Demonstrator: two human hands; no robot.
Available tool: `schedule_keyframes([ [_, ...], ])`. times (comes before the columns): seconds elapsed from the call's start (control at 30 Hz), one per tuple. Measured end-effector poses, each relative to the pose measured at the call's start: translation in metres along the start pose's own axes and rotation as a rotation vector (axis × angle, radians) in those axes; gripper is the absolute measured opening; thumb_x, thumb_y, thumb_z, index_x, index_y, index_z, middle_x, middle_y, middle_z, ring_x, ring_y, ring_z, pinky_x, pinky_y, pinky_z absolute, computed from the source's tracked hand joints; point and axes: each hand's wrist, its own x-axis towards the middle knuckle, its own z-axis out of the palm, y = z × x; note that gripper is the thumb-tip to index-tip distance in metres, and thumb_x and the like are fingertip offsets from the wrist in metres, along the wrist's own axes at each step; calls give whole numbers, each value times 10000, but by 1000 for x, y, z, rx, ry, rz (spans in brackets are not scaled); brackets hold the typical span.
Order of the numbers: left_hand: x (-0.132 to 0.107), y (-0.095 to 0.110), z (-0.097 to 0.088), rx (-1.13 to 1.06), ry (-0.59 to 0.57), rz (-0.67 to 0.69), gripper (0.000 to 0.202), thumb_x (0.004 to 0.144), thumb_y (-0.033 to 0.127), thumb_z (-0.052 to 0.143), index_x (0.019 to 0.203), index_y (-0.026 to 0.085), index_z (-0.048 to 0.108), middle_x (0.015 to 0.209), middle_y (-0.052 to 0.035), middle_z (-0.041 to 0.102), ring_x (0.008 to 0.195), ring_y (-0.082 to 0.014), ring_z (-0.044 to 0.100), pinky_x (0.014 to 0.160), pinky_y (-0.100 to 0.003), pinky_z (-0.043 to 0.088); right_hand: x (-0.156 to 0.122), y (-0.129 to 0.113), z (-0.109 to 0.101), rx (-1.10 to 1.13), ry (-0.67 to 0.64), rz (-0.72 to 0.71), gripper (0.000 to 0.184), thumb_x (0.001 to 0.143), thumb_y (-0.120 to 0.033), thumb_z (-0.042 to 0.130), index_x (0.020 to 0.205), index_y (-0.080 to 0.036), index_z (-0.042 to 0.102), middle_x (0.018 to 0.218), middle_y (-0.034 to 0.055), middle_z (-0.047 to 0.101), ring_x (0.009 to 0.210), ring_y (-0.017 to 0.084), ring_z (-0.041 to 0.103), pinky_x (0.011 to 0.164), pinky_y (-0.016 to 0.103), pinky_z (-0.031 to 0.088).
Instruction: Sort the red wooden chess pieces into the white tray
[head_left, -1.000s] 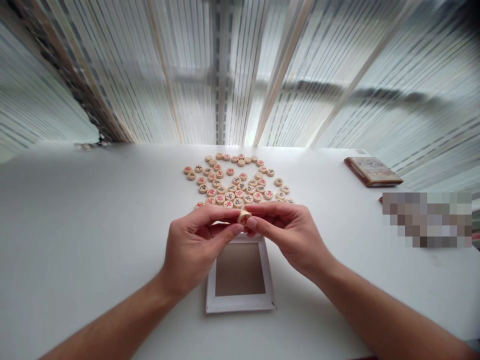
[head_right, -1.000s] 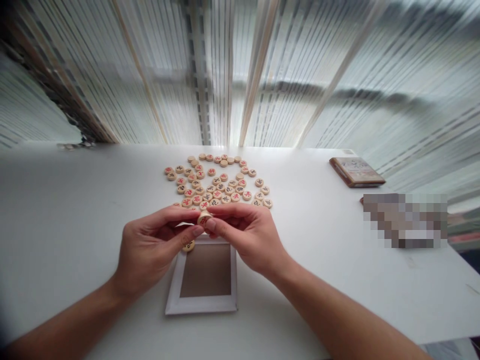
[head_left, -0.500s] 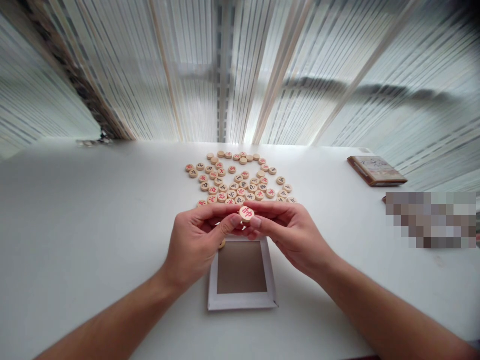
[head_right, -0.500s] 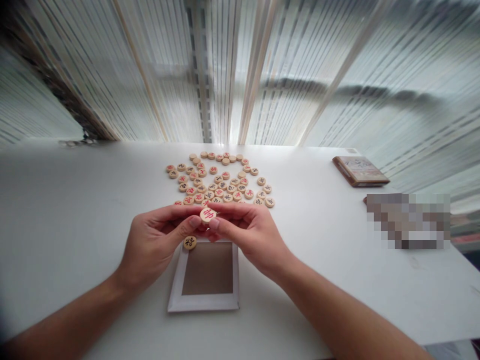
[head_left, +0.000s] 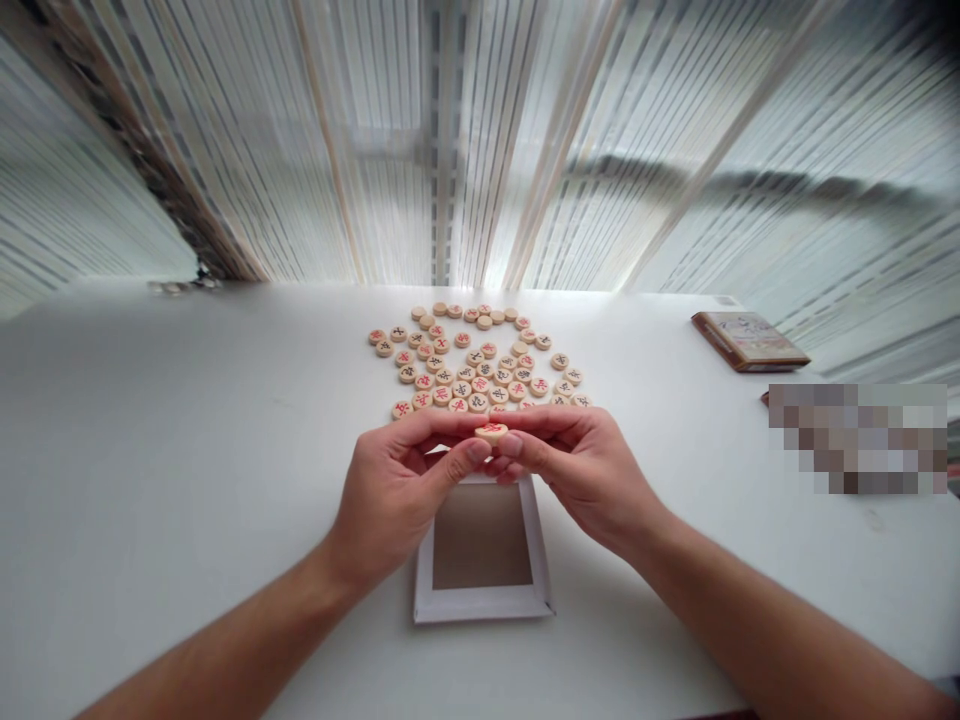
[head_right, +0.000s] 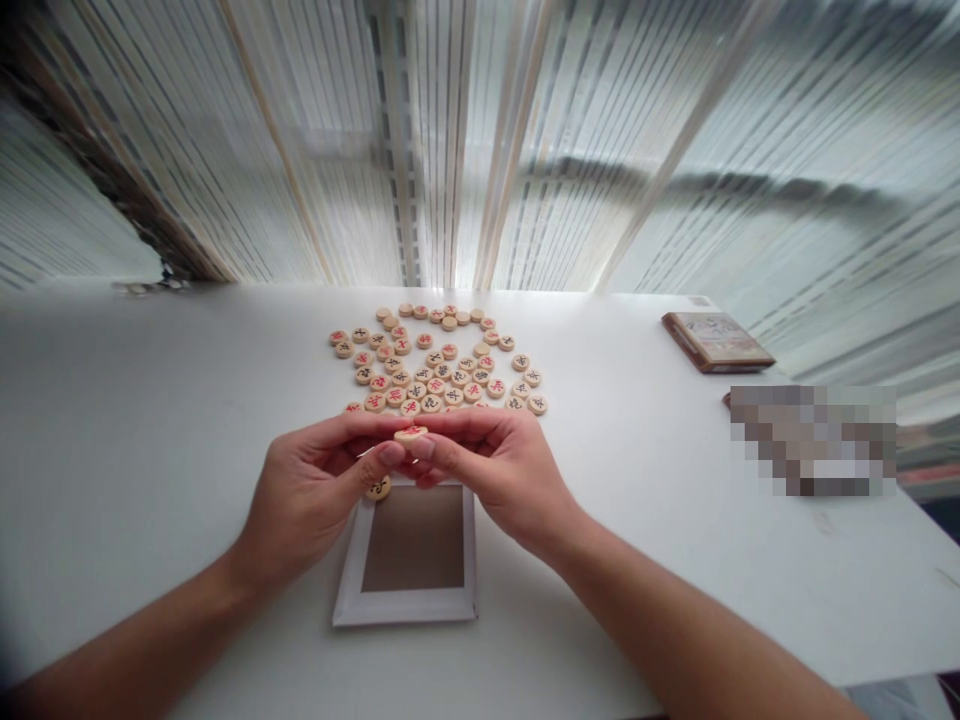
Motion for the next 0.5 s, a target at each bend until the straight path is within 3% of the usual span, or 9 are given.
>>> schedule_keyframes([
  [0.23, 0, 0, 0, 11, 3, 11, 144, 865, 295, 910, 951, 184, 878, 891, -61, 868, 781, -220, 845, 720, -277, 726, 1, 0, 2, -22, -16, -14, 277, 845, -449, 929, 860, -179, 869, 750, 70, 823, 672, 190, 781, 639, 311, 693],
  [0.5, -4, 1, 1, -18, -23, -33, 231, 875, 195, 892, 1104, 180, 864, 879, -52, 866, 783, -211, 850, 729, -276, 734, 2, -2, 2, 49, -32, 71, 339, 845, -473, 925, 773, -157, 823, 663, 56, 782, 589, 146, 750, 543, 202, 628],
])
